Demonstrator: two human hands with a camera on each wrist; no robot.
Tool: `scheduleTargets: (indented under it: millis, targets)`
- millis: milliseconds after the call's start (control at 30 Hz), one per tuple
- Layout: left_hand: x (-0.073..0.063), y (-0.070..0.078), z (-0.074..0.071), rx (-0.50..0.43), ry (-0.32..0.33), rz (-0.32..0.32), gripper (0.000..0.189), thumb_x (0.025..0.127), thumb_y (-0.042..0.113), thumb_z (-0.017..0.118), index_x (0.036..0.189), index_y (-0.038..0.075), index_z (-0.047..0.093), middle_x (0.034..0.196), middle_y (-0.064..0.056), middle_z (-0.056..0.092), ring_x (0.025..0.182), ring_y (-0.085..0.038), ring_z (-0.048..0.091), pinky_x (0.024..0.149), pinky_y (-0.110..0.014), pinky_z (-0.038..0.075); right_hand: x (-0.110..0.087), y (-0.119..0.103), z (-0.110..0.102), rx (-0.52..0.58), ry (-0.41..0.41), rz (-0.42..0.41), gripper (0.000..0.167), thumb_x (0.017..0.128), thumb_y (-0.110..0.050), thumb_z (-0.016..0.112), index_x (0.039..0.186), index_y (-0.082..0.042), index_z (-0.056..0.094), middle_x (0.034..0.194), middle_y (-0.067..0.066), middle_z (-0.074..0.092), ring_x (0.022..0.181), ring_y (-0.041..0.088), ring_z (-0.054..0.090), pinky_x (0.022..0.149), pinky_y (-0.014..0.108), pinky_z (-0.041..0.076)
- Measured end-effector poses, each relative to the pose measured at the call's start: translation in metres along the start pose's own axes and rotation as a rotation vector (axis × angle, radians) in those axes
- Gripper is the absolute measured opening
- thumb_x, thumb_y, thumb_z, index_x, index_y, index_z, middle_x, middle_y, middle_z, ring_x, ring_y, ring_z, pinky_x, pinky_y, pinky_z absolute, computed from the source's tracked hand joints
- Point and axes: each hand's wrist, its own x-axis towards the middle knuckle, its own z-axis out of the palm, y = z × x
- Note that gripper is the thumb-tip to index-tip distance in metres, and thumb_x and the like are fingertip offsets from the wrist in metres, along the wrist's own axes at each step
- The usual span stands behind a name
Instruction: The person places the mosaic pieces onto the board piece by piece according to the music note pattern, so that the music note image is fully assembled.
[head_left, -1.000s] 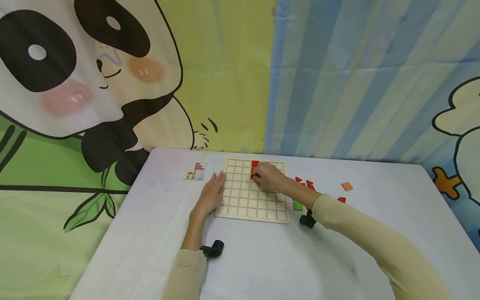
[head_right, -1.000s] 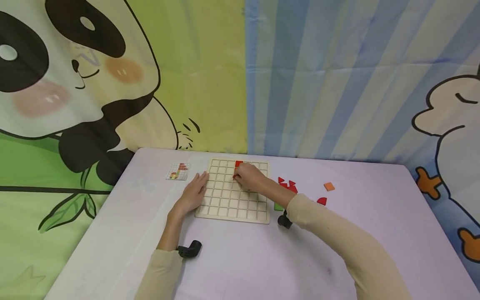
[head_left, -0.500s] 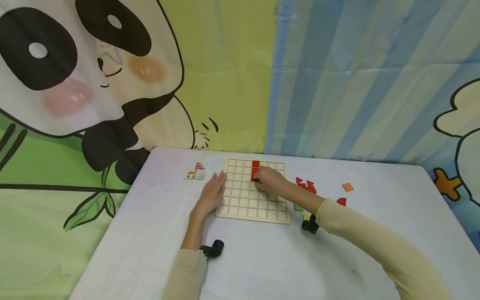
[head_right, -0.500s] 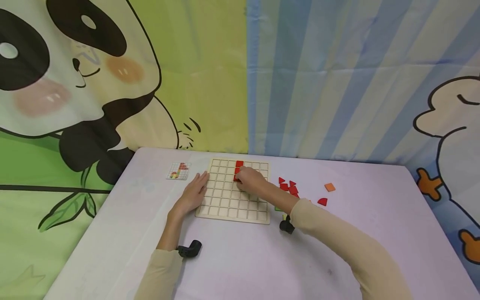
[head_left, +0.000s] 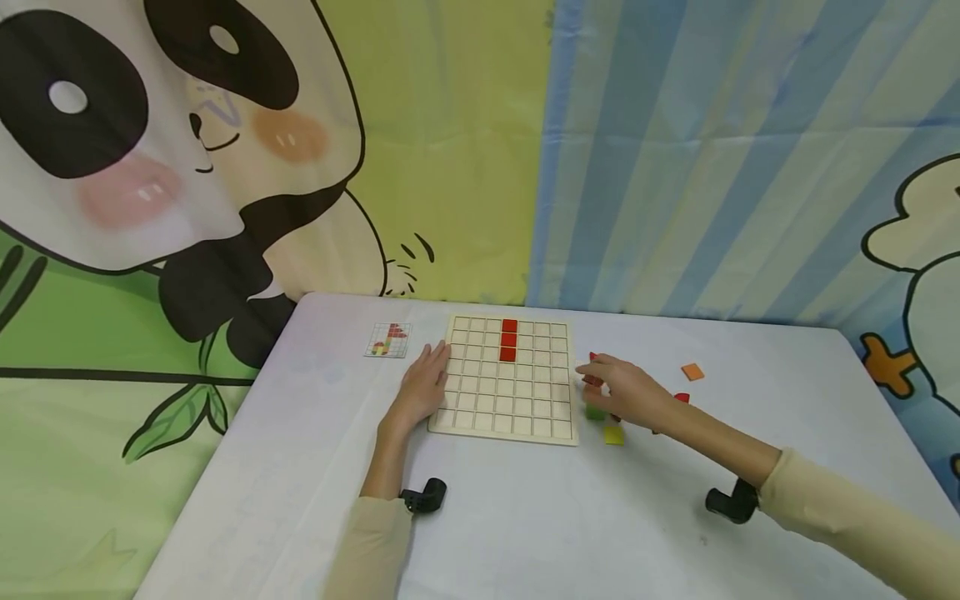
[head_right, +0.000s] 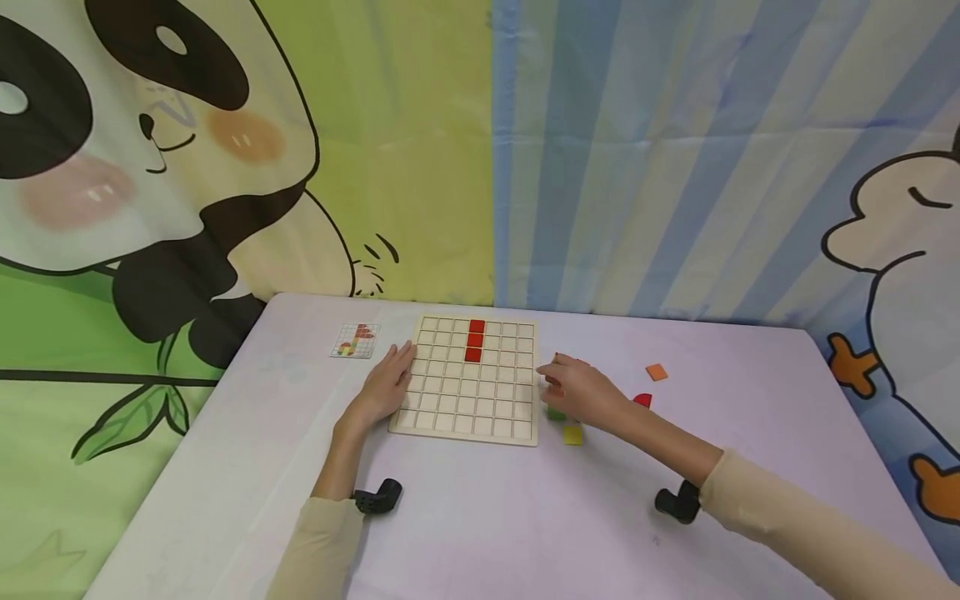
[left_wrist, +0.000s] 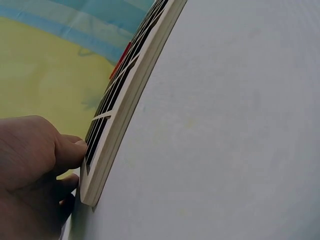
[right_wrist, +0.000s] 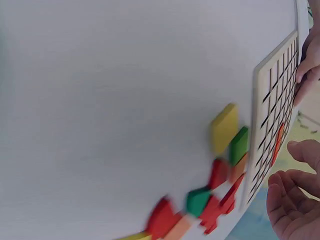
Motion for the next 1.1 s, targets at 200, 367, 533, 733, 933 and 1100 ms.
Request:
scheduleTargets:
  millis: [200, 367, 533, 733, 933, 1100]
  targets:
    - [-0.001, 0.000, 0.001, -0.005, 0.011, 0.011, 0.053, 0.109, 0.008, 0.041, 0.161, 0.000, 0.031, 0.172, -0.014, 0.021, 0.162, -0.036, 0.008, 0.131, -0.055, 0.007, -0.036, 0.025, -0.009, 0.012, 0.013, 0.109, 0.038, 0.089, -0.009, 0.079, 0.124, 0.003, 0.071, 0.101, 0.011, 0.067, 0.086, 0.022, 0.064, 0.062, 0.019, 0.054]
    - [0.001, -0.001, 0.002, -0.011, 0.013, 0.010, 0.054, 0.109, 0.009, 0.041, 0.161, 0.001, 0.030, 0.173, -0.012, 0.020, 0.162, -0.035, 0.007, 0.131, -0.054, 0.006, -0.058, 0.038, -0.013, -0.007, 0.030, 0.144, 0.042, 0.087, -0.009, 0.082, 0.124, 0.005, 0.070, 0.105, 0.011, 0.069, 0.093, 0.026, 0.068, 0.066, 0.027, 0.062]
    - [0.001, -0.002, 0.002, -0.005, 0.013, 0.010, 0.054, 0.109, 0.009, 0.041, 0.161, 0.001, 0.029, 0.173, -0.012, 0.019, 0.162, -0.034, 0.007, 0.131, -0.054, 0.006, -0.074, 0.050, -0.015, -0.050, 0.050, 0.156, 0.042, 0.086, -0.012, 0.083, 0.123, 0.004, 0.071, 0.106, 0.012, 0.070, 0.093, 0.027, 0.069, 0.070, 0.034, 0.064]
    - [0.002, -0.003, 0.003, -0.006, 0.013, 0.011, 0.054, 0.109, 0.009, 0.041, 0.161, 0.002, 0.030, 0.173, -0.011, 0.019, 0.162, -0.034, 0.007, 0.131, -0.054, 0.007, -0.084, 0.075, -0.023, -0.121, 0.092, 0.168, 0.044, 0.084, -0.010, 0.084, 0.122, 0.007, 0.070, 0.110, 0.024, 0.070, 0.095, 0.037, 0.068, 0.073, 0.042, 0.065]
    - [0.001, -0.002, 0.002, -0.009, 0.010, 0.011, 0.053, 0.109, 0.009, 0.041, 0.161, 0.002, 0.030, 0.172, -0.012, 0.020, 0.162, -0.035, 0.007, 0.131, -0.054, 0.007, -0.082, 0.106, -0.031, -0.128, 0.137, 0.198, 0.043, 0.085, -0.004, 0.081, 0.123, 0.010, 0.068, 0.117, 0.031, 0.066, 0.106, 0.048, 0.065, 0.085, 0.057, 0.061]
    - [0.002, -0.003, 0.003, -0.004, 0.009, 0.007, 0.053, 0.110, 0.010, 0.041, 0.161, 0.002, 0.030, 0.173, -0.011, 0.019, 0.162, -0.034, 0.007, 0.131, -0.054, 0.007, -0.082, 0.125, -0.028, -0.126, 0.150, 0.209, 0.044, 0.085, -0.002, 0.080, 0.125, 0.011, 0.066, 0.128, 0.037, 0.061, 0.119, 0.056, 0.057, 0.092, 0.064, 0.055]
